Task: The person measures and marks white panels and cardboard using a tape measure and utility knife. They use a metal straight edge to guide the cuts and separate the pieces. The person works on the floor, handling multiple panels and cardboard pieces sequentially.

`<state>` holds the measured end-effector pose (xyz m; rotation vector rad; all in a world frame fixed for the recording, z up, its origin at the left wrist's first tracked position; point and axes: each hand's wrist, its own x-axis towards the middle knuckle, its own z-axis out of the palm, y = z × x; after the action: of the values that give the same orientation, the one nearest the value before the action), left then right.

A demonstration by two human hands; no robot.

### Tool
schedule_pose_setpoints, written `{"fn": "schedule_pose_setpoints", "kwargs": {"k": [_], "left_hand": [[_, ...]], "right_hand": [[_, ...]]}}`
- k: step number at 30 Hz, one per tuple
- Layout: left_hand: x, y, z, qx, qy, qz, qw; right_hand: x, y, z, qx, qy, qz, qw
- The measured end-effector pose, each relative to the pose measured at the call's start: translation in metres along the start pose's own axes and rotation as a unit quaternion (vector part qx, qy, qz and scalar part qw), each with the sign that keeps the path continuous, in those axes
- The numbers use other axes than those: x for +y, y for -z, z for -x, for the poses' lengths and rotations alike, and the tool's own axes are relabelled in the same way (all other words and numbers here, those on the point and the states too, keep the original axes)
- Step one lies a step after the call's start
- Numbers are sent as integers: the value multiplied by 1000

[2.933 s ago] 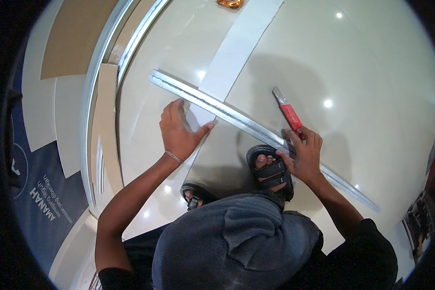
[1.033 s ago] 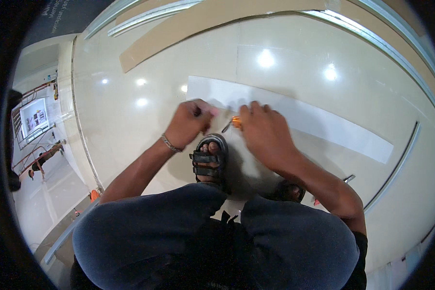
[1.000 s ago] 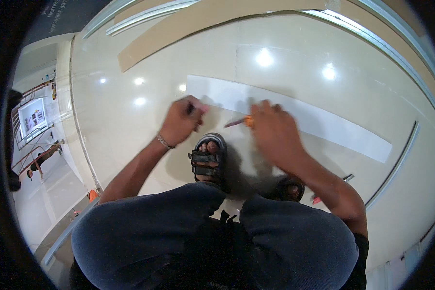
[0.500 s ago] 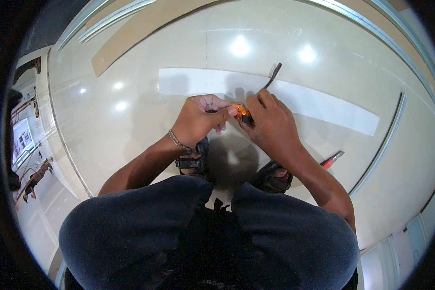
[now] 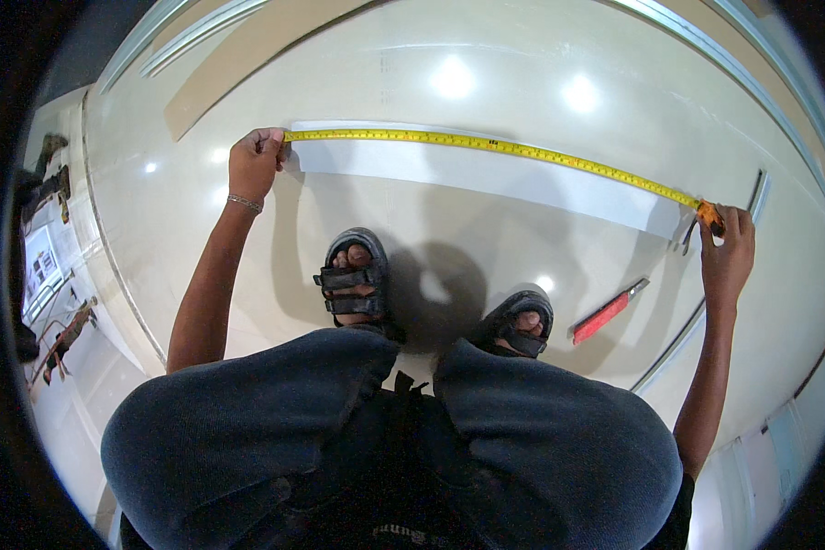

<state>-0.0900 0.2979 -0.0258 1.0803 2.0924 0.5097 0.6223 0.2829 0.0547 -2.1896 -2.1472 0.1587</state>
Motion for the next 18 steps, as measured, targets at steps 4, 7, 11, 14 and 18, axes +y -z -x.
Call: {"fn": "schedule_pose_setpoints", "kwargs": {"k": [4,7,11,14,18], "left_hand": [[14,-22,4,86,-25,-76,993],[17,-30,11,110,-68,-88,988],[9,-33,16,126,-104,-40,986],[6,-32,13,133,-90,-69,985],[5,-30,12,136,-126,-77,980]], "right_hand": [[13,-26,7,-29,15,16,999],[11,-43,16,-9,14,57,998],[6,-48,24,0,-11,51,999],[-1,-48,24,-3,-17,34,999],[-5,-51,20,-12,-33,9,999]]}}
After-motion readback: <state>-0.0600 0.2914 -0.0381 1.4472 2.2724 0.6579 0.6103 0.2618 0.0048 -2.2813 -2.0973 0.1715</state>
